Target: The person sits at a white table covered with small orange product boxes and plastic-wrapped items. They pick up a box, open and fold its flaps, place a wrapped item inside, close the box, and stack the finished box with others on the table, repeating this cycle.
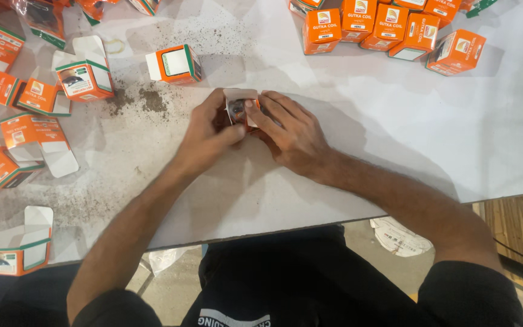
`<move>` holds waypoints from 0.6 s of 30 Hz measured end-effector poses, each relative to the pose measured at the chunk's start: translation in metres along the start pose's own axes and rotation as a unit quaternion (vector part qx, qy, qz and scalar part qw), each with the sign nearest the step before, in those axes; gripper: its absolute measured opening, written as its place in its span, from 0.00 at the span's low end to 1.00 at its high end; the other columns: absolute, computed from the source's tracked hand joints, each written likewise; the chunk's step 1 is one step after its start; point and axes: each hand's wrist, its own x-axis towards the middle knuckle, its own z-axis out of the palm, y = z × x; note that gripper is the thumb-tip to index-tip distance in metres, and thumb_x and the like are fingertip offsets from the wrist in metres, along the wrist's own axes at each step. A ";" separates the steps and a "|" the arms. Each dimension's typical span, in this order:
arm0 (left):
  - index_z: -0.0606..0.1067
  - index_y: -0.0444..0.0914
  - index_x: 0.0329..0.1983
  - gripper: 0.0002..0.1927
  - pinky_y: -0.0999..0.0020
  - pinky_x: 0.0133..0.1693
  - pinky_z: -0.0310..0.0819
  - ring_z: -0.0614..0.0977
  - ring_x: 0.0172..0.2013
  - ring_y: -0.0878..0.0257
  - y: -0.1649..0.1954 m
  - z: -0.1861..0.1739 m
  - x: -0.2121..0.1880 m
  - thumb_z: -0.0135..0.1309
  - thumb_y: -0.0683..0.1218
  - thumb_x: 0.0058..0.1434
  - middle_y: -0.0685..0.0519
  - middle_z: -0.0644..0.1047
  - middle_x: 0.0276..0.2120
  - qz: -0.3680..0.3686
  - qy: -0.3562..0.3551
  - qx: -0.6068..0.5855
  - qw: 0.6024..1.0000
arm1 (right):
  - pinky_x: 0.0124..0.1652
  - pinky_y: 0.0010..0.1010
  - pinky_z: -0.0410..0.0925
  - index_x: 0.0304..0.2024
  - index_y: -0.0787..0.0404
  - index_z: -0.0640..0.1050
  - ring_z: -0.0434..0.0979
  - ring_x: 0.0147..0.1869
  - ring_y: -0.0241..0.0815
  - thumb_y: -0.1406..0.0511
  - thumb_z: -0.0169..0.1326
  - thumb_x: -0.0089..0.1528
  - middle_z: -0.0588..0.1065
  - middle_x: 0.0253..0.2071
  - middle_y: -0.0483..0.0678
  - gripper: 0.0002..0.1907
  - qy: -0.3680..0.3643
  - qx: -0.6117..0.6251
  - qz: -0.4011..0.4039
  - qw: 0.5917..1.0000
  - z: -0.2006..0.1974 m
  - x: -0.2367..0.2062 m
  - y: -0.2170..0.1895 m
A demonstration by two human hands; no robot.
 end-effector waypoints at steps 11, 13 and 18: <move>0.76 0.30 0.49 0.10 0.63 0.39 0.82 0.82 0.39 0.61 0.003 -0.002 0.006 0.60 0.38 0.65 0.45 0.77 0.45 0.057 0.030 0.221 0.973 | 0.59 0.44 0.70 0.50 0.62 0.72 0.74 0.66 0.56 0.68 0.68 0.57 0.75 0.57 0.55 0.22 0.000 0.041 0.035 0.999 -0.004 0.009 0.000; 0.74 0.33 0.57 0.17 0.62 0.50 0.81 0.82 0.50 0.53 0.000 0.000 0.000 0.55 0.33 0.64 0.44 0.77 0.54 0.242 0.033 0.318 0.916 | 0.60 0.44 0.70 0.47 0.62 0.71 0.74 0.67 0.56 0.70 0.67 0.57 0.75 0.57 0.53 0.21 -0.014 0.065 0.040 0.997 -0.007 0.009 0.000; 0.73 0.30 0.58 0.24 0.53 0.62 0.76 0.77 0.62 0.41 -0.003 -0.002 -0.015 0.67 0.39 0.60 0.38 0.74 0.61 0.378 -0.016 0.400 0.835 | 0.58 0.44 0.72 0.52 0.63 0.68 0.77 0.62 0.57 0.72 0.68 0.56 0.75 0.57 0.55 0.27 0.011 0.096 0.070 0.993 -0.008 0.007 0.000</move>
